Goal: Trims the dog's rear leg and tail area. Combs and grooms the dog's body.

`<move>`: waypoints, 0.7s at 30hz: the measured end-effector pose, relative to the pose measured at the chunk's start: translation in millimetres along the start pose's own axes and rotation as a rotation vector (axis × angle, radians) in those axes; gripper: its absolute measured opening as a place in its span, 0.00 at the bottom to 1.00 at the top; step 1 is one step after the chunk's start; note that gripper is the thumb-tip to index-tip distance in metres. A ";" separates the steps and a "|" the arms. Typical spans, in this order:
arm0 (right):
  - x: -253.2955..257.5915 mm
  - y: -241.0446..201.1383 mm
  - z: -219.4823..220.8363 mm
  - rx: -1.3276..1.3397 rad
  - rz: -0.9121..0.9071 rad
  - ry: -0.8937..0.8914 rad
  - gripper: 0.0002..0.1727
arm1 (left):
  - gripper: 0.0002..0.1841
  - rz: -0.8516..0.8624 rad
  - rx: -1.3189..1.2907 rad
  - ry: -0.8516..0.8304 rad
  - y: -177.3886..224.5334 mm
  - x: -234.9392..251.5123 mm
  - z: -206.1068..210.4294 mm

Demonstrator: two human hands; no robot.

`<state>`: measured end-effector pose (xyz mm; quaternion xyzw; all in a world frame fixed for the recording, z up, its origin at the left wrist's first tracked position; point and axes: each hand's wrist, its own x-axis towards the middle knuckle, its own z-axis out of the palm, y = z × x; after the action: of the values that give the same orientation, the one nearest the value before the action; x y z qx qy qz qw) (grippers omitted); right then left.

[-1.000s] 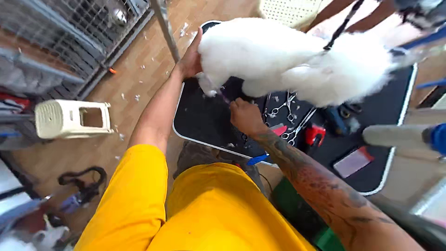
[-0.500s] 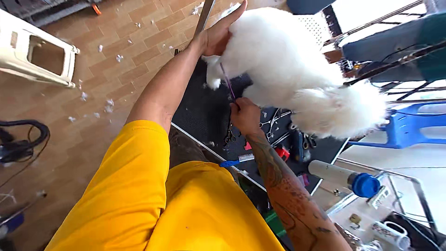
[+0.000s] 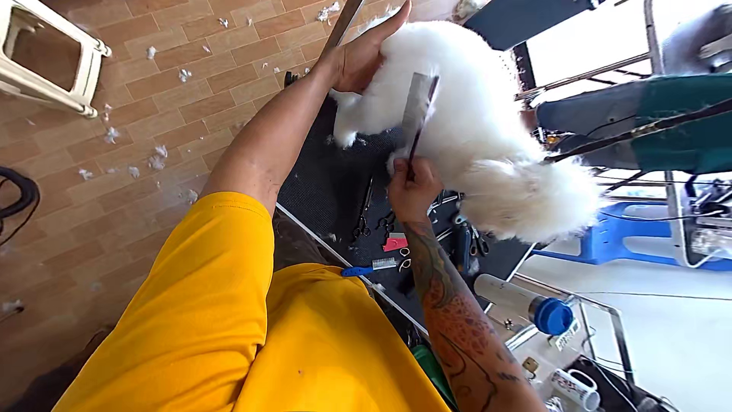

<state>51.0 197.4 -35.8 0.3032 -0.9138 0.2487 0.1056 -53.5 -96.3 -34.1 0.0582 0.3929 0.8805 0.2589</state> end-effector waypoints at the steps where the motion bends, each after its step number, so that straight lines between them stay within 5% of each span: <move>1: 6.6 -2.2 -3.1 -0.041 0.064 -0.109 0.17 | 0.50 -0.003 -0.004 -0.003 0.6 -1.0 1.1; 4: 21.2 -1.1 -9.0 -0.075 0.086 -0.316 0.16 | 0.51 0.011 0.036 -0.010 2.1 -1.3 0.3; 7: 20.0 8.1 -15.3 0.027 -0.087 -0.001 0.15 | 0.50 0.012 0.056 0.023 4.0 -1.8 1.9; 9: 22.7 7.4 -17.5 0.038 -0.035 0.078 0.16 | 0.51 -0.004 0.034 0.037 2.5 -1.7 1.7; 13: 31.2 2.9 -20.1 -0.033 0.124 -0.234 0.19 | 0.51 -0.014 0.035 0.049 2.4 -1.2 7.3; 18: 32.2 5.4 -25.0 0.034 0.073 0.066 0.18 | 0.47 0.031 0.028 0.064 -0.3 -0.1 12.1; 21: 34.9 -1.8 -30.3 -0.009 0.190 -0.158 0.21 | 0.48 0.050 0.013 0.048 -1.0 1.5 14.3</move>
<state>25.6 194.4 2.8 0.2332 -0.9450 0.2289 0.0105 -50.0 -85.5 -25.2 0.0483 0.4033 0.8852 0.2269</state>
